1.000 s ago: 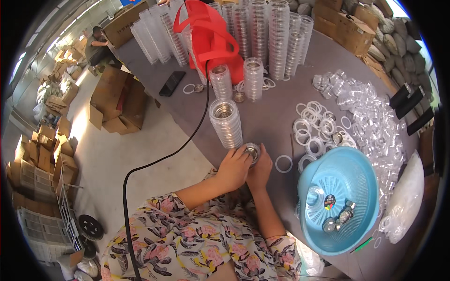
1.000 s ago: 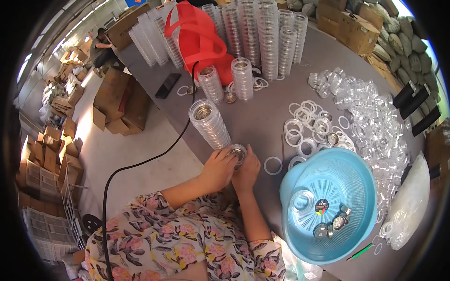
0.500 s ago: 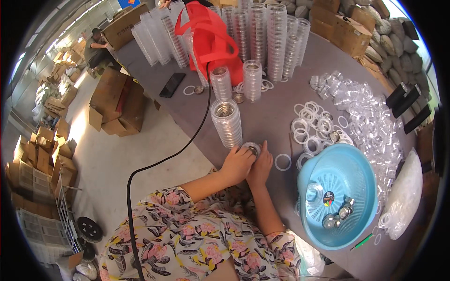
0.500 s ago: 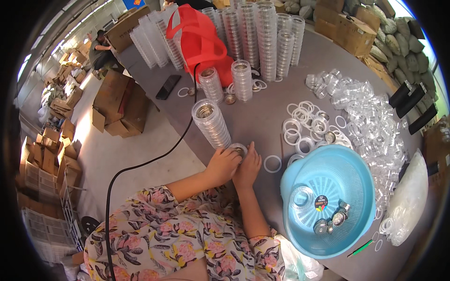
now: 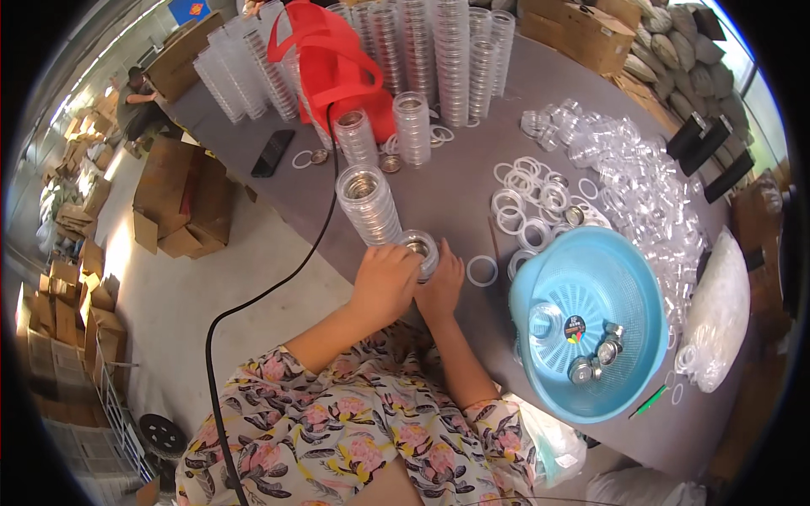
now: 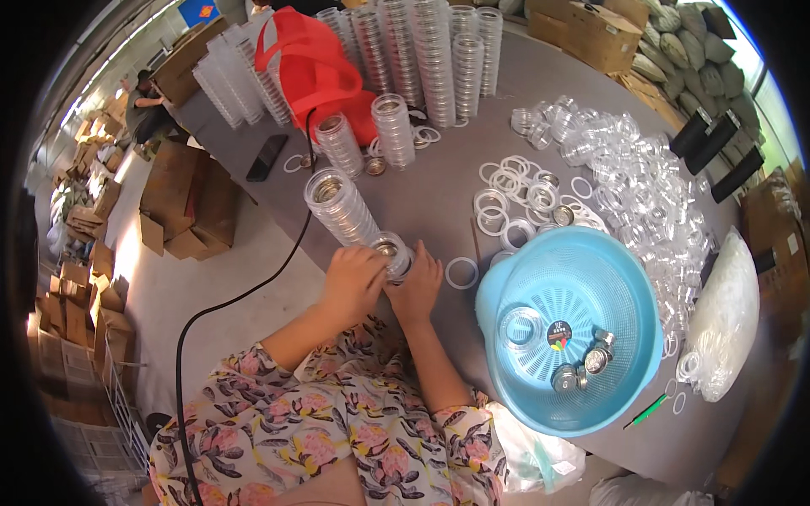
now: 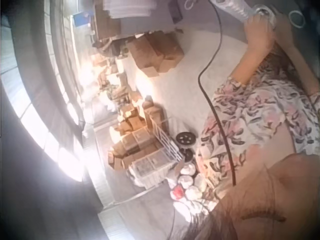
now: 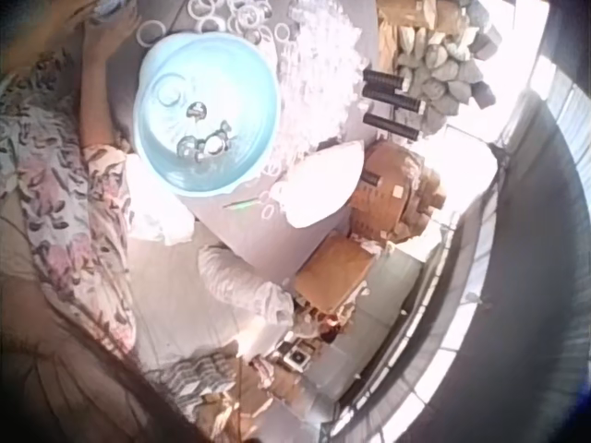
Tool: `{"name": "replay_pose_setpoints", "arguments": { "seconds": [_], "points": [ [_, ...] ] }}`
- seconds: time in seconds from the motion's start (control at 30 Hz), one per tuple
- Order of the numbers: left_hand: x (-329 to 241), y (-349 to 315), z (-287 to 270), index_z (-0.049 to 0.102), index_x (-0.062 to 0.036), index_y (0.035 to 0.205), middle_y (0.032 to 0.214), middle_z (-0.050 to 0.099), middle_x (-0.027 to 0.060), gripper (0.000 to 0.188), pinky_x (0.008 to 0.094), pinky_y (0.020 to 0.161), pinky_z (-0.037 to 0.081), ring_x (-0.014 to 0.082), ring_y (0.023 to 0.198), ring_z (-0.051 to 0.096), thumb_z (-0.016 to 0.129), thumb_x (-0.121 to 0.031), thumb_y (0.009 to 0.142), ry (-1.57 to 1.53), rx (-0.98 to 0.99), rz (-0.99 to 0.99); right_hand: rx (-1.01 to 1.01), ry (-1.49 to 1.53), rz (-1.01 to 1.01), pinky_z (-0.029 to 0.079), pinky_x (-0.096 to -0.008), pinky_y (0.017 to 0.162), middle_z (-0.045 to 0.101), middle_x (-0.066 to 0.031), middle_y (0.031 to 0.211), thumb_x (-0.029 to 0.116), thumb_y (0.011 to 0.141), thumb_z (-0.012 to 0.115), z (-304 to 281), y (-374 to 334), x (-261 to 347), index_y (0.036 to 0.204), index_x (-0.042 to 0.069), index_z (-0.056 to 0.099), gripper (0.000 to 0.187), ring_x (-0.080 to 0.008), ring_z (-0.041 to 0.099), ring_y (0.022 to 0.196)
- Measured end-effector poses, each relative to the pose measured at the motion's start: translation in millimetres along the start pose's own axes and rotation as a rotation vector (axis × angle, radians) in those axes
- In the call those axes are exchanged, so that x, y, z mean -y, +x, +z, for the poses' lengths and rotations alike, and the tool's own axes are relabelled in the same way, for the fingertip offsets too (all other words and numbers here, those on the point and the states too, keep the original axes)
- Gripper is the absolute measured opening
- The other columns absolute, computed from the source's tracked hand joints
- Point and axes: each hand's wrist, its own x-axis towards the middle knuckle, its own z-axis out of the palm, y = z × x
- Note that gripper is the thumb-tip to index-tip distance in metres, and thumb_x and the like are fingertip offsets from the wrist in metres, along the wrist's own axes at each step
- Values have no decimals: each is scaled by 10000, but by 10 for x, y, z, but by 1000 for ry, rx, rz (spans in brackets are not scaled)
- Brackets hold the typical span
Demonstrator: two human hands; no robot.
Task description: The person assembles clear plastic containers by hand. They pick up a plastic tube, insert a metal mesh strainer into the opening, and then place a white plastic ring over the strainer to secure it. The person stacks the completed units on the table. The workspace contains stacks of empty tubes, a blue colander filled with metal strainers, and piles of white rings.
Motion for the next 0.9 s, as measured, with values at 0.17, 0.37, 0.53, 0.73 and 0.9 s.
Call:
{"name": "replay_pose_setpoints", "arguments": {
  "seconds": [0.17,0.37,0.53,0.73,0.9],
  "points": [
    [79,305,-707,602,-17,990,998,589,129,213,416,895,358,307,979,525,573,-36,779,-92,-357,81,29,-97,-46,301,-504,1021,534,-132,1180,275,568,823,-36,-7,-13,1260,40,429,830,-309,463,1150],
    [550,448,-924,575,-23,1023,1027,583,114,244,440,979,317,310,1064,505,577,-49,780,210,-87,60,61,-79,-62,298,-501,1022,528,-129,1170,252,543,843,-52,26,39,1239,38,433,835,-312,460,1148],
    [234,593,-900,577,-31,1032,1079,578,114,274,463,996,310,325,1095,498,607,-85,765,112,-226,145,26,-87,-29,297,-480,1023,521,-152,1177,286,543,839,-40,22,-67,1232,9,440,843,-309,460,1150],
    [-569,810,-393,588,-58,1062,1134,567,123,346,485,975,352,342,1122,496,645,-82,721,-259,197,596,-22,-138,-57,281,-484,1040,505,-147,1202,329,728,685,-68,-53,-39,1256,3,420,674,-290,441,1186],
    [-1391,1085,352,556,-101,1173,1238,523,140,422,461,993,368,342,1174,472,664,-129,766,-492,762,819,-67,-134,-124,282,-480,1034,518,-147,1196,276,823,536,27,-25,12,1228,10,456,492,-277,453,1181]
  ]
}}
